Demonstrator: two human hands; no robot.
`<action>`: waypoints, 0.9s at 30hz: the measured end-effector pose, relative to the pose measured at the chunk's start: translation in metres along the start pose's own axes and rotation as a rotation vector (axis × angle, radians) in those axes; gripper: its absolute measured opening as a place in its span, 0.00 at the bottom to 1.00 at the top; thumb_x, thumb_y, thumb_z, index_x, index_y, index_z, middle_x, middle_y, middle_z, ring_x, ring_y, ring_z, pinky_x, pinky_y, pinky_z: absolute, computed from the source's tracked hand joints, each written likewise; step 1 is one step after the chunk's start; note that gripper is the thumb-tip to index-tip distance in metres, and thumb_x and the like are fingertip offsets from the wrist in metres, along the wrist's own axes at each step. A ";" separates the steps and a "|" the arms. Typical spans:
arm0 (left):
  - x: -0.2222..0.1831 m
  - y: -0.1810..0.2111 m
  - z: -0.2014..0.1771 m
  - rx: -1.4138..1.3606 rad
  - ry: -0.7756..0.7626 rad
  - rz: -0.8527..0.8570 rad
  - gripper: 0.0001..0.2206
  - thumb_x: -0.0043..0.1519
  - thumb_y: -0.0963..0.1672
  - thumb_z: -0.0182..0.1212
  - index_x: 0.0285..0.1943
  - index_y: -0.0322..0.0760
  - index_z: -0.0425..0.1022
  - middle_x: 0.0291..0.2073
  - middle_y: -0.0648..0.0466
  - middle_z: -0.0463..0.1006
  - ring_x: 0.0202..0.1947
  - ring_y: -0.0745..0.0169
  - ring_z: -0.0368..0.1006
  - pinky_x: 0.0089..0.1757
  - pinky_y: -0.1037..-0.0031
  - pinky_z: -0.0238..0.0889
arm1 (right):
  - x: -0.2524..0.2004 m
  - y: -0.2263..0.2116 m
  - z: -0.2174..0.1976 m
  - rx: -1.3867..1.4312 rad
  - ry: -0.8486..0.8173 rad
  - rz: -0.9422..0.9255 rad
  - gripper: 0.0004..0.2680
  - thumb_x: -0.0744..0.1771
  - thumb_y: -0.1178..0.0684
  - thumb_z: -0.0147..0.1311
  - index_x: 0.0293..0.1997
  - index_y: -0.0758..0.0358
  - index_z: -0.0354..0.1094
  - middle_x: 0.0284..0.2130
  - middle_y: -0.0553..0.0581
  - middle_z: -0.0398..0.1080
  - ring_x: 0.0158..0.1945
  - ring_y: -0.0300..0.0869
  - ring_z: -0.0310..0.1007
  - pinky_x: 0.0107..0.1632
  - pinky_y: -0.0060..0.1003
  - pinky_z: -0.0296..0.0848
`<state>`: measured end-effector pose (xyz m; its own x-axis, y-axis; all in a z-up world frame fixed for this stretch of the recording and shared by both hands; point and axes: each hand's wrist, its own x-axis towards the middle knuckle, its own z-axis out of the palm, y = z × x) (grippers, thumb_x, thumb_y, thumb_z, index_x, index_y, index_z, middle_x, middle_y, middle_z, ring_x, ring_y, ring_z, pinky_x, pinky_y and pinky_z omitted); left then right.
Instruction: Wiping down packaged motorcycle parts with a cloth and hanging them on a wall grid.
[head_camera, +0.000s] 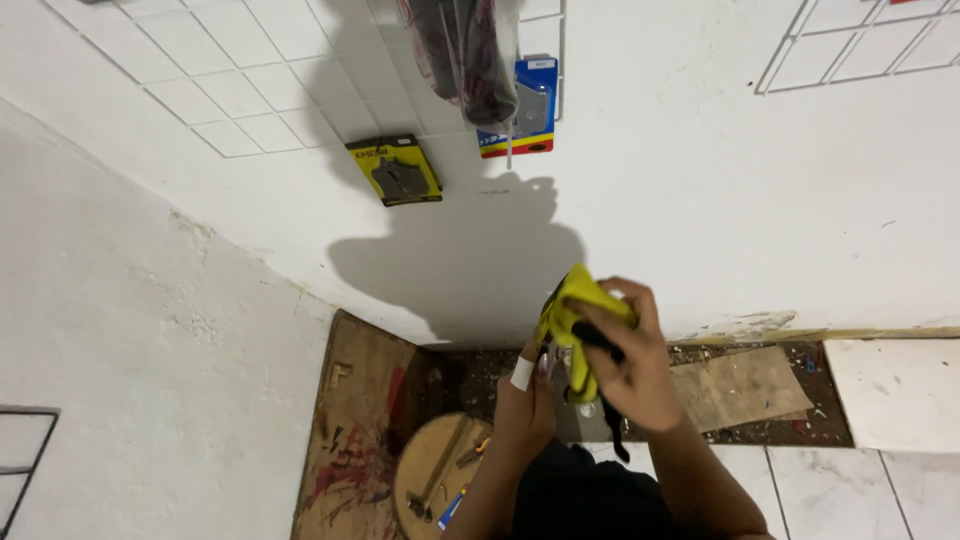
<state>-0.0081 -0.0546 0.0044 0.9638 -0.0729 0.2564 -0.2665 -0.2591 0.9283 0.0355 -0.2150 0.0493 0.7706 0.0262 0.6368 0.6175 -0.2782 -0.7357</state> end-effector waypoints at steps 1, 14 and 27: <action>-0.001 -0.010 0.001 0.010 0.012 -0.003 0.22 0.66 0.36 0.45 0.71 0.34 0.65 0.23 0.48 0.76 0.19 0.64 0.62 0.23 0.68 0.57 | -0.003 -0.004 0.001 0.027 -0.058 -0.038 0.15 0.60 0.67 0.50 0.50 0.68 0.72 0.59 0.66 0.57 0.34 0.39 0.66 0.26 0.20 0.69; 0.007 0.006 -0.002 -0.054 -0.023 0.028 0.23 0.66 0.37 0.49 0.73 0.33 0.65 0.20 0.52 0.72 0.18 0.67 0.56 0.23 0.72 0.53 | 0.008 0.001 -0.005 0.051 -0.024 0.063 0.20 0.58 0.71 0.49 0.57 0.71 0.69 0.61 0.64 0.55 0.33 0.36 0.63 0.27 0.22 0.64; 0.007 -0.015 -0.005 -0.056 0.017 -0.065 0.21 0.66 0.38 0.44 0.69 0.35 0.66 0.23 0.50 0.74 0.21 0.64 0.60 0.25 0.68 0.57 | -0.004 -0.001 0.008 0.062 -0.129 -0.062 0.13 0.61 0.63 0.52 0.50 0.68 0.73 0.59 0.65 0.59 0.32 0.37 0.65 0.27 0.21 0.69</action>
<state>0.0031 -0.0466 -0.0067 0.9791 -0.0407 0.1993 -0.2034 -0.2086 0.9566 0.0329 -0.2073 0.0461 0.7418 0.1655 0.6499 0.6703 -0.2125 -0.7110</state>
